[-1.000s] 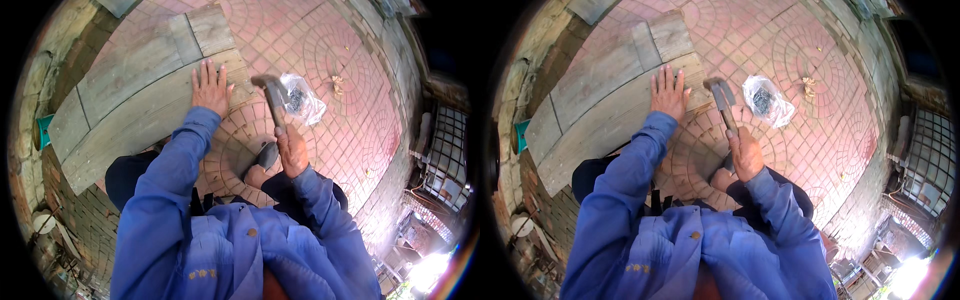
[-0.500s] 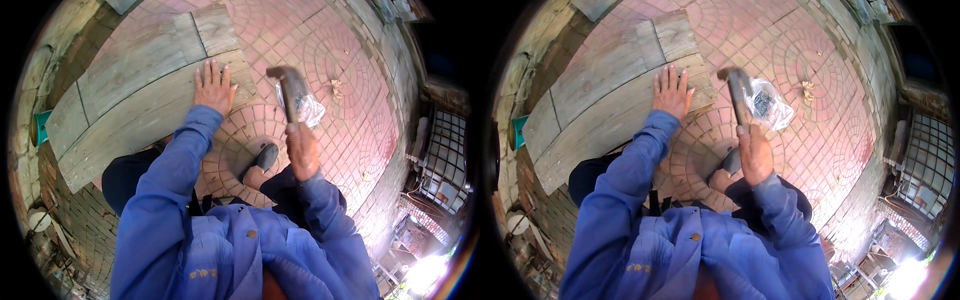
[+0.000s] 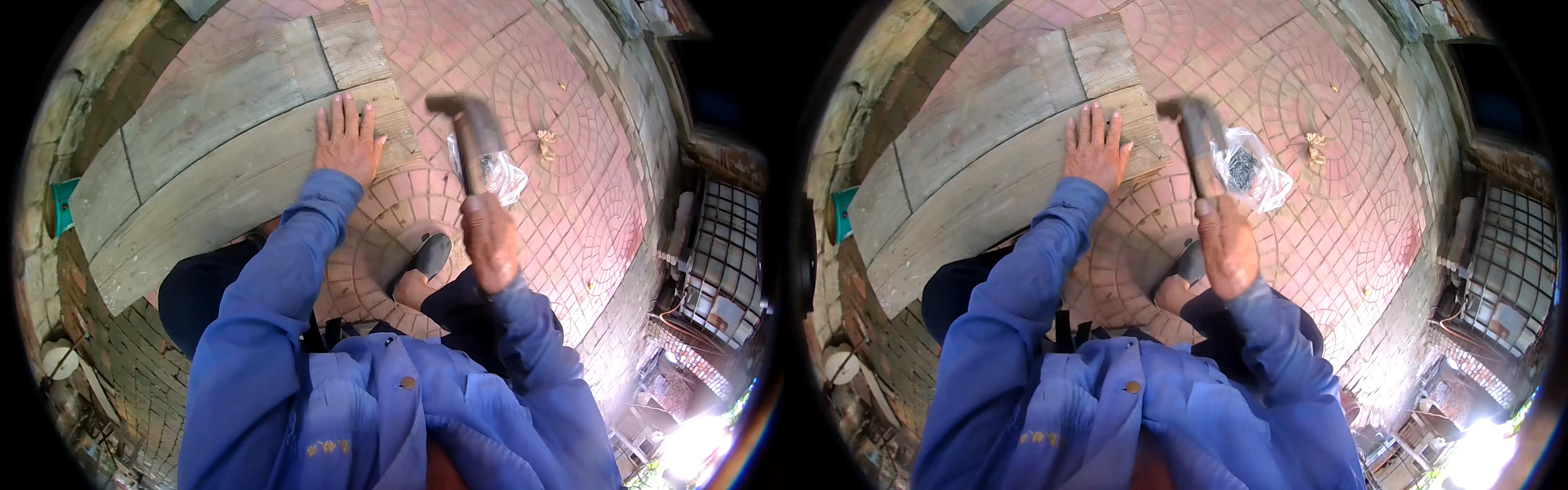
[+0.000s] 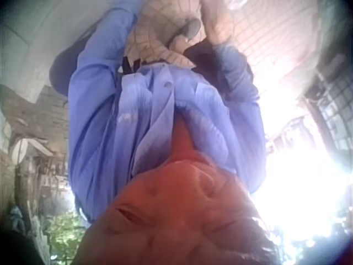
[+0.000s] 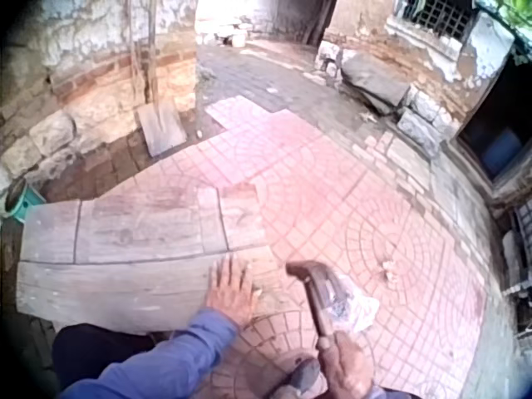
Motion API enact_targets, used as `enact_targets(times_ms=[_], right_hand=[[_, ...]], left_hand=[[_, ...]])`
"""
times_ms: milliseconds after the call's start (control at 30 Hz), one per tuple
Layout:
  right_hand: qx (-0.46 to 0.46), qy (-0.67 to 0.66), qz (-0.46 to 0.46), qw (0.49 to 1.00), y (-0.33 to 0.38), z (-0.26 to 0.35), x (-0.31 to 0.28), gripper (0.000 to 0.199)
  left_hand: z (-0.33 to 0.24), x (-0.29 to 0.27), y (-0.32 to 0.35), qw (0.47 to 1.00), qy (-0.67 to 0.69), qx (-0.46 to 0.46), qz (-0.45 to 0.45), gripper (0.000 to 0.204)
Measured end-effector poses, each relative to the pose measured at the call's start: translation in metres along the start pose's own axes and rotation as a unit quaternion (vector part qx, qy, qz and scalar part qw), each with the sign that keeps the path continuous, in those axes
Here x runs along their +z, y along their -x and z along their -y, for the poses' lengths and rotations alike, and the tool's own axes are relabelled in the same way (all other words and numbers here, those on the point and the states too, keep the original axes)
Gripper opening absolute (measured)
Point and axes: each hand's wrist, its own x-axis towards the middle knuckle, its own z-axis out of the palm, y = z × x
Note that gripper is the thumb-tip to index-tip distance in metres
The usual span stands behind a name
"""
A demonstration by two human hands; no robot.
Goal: The person assembles a wooden box by hammering nails into wooden planks. They pick up nails from a plastic bag, position them on the wood, and strike them with a hammer. The person works on the floor, occasionally adjusting the planks and the partially assembled box.
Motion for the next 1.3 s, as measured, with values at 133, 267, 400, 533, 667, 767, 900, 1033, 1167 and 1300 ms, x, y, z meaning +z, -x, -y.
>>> enact_targets(times_ms=[133, 267, 400, 533, 667, 767, 900, 1033, 1167, 1300], right_hand=[[-0.083, -0.165, -0.074, 0.98, -0.002, 0.048, -0.02, 0.039], [-0.094, -0.123, -0.032, 0.987, 0.014, -0.074, 0.01, 0.04], [0.077, 0.033, 0.03, 0.996, 0.01, -0.06, 0.024, 0.031], [0.033, -0.049, -0.03, 0.998, 0.003, 0.011, -0.003, 0.035], [-0.168, -0.185, -0.116, 0.961, -0.007, 0.043, -0.019, 0.048], [-0.215, -0.102, -0.107, 0.965, -0.006, -0.063, 0.021, 0.039], [0.033, 0.113, -0.028, 0.993, -0.005, -0.119, 0.054, 0.026], [-0.061, -0.005, -0.114, 0.992, -0.002, -0.051, 0.026, 0.039], [-0.196, -0.178, -0.165, 0.95, -0.002, -0.02, 0.014, 0.051], [-0.139, 0.105, -0.17, 0.97, 0.001, -0.136, 0.067, 0.041]], left_hand=[[0.002, -0.003, 0.005, 1.0, -0.001, -0.004, 0.009, 0.059], [-0.005, -0.005, -0.001, 1.0, 0.014, 0.006, 0.008, 0.059], [-0.001, -0.004, -0.005, 1.0, 0.008, 0.001, 0.01, 0.059], [0.002, 0.0, 0.001, 1.0, 0.002, 0.004, 0.001, 0.059], [0.002, -0.005, 0.006, 1.0, 0.003, 0.003, 0.001, 0.059], [-0.007, -0.006, 0.001, 1.0, 0.019, 0.004, 0.004, 0.058], [-0.004, -0.009, -0.013, 1.0, 0.003, 0.003, 0.003, 0.058], [0.001, -0.004, -0.002, 1.0, 0.006, -0.003, -0.001, 0.059], [-0.001, -0.004, 0.003, 1.0, 0.004, 0.0, -0.005, 0.059], [-0.006, -0.006, 0.0, 1.0, 0.001, 0.01, 0.007, 0.06]])
